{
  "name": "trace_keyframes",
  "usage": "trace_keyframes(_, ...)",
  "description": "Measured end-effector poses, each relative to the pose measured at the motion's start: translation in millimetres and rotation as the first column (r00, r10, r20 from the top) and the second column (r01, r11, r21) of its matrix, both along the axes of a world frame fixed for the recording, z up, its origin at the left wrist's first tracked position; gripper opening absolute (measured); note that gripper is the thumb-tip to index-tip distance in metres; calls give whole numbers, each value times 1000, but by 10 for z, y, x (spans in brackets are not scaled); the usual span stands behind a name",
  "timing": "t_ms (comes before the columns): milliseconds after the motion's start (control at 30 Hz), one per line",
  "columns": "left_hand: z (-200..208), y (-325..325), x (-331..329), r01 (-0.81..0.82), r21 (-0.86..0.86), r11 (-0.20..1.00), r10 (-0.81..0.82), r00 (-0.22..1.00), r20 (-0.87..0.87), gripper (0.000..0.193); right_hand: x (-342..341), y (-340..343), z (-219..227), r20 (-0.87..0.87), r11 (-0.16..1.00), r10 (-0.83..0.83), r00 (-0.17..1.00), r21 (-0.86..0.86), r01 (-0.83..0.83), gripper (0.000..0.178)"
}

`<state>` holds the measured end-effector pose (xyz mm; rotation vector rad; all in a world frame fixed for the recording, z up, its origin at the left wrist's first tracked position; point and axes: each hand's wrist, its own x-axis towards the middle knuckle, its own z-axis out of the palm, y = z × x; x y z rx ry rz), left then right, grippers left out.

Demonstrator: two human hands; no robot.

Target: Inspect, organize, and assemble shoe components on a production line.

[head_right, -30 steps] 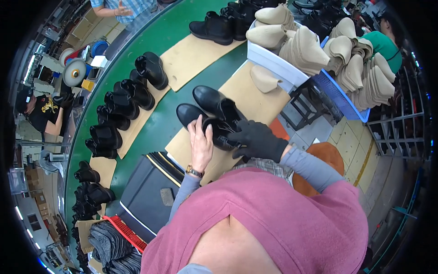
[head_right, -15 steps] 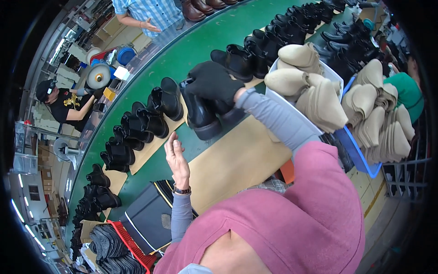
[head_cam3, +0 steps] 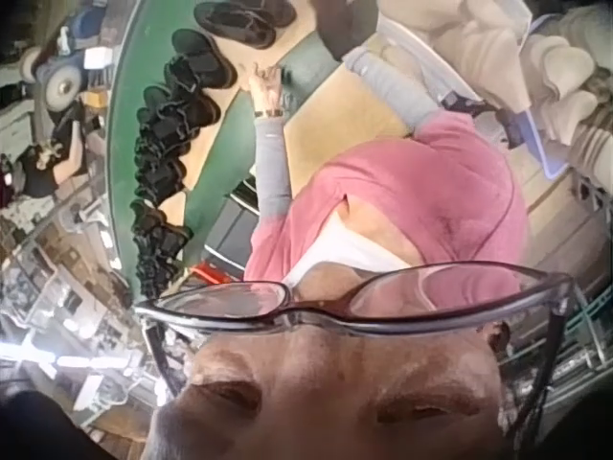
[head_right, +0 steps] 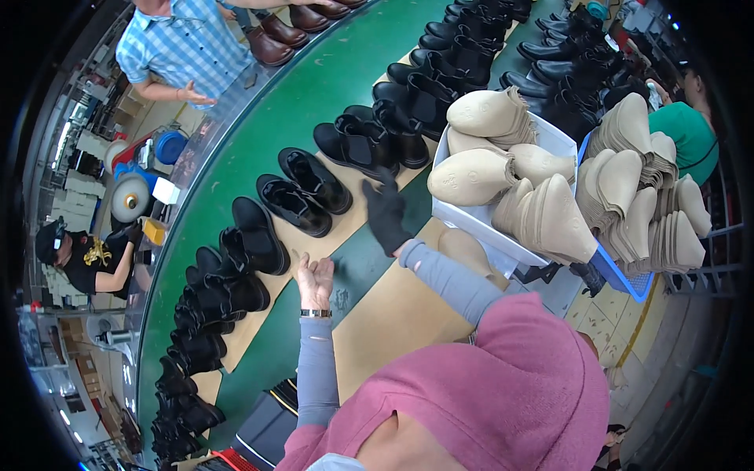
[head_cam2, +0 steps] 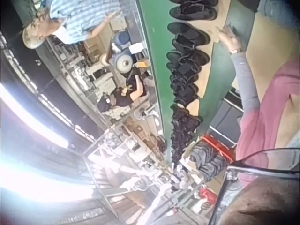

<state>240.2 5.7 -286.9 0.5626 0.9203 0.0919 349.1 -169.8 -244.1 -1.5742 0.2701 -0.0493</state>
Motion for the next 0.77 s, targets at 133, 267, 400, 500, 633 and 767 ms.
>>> trace_keyframes(133,-32,-98,312,-228,-37,973,227,974,-20,79,585,-761,-1091,2,829,-214,977,-529,183,43)
trace_keyframes(267,-335,236,229,-301,-57,952,303,952,34,31,798,-499,-877,-190,925,-376,907,-27,378,50)
trace_keyframes(400,-422,408,325,-294,-98,951,300,953,54,72,1085,-577,-1104,-294,750,-505,812,316,581,46)
trace_keyframes(500,-334,309,227,-166,133,977,160,985,59,44,1041,-627,-1084,-302,867,-461,835,48,496,36)
trace_keyframes(633,13,-30,22,-195,103,975,203,976,-75,16,872,-623,-1147,-66,880,-472,879,32,475,31)
trace_keyframes(767,-259,97,-109,-208,-6,978,208,977,-45,26,1075,-622,-850,-217,857,-490,844,-296,421,29)
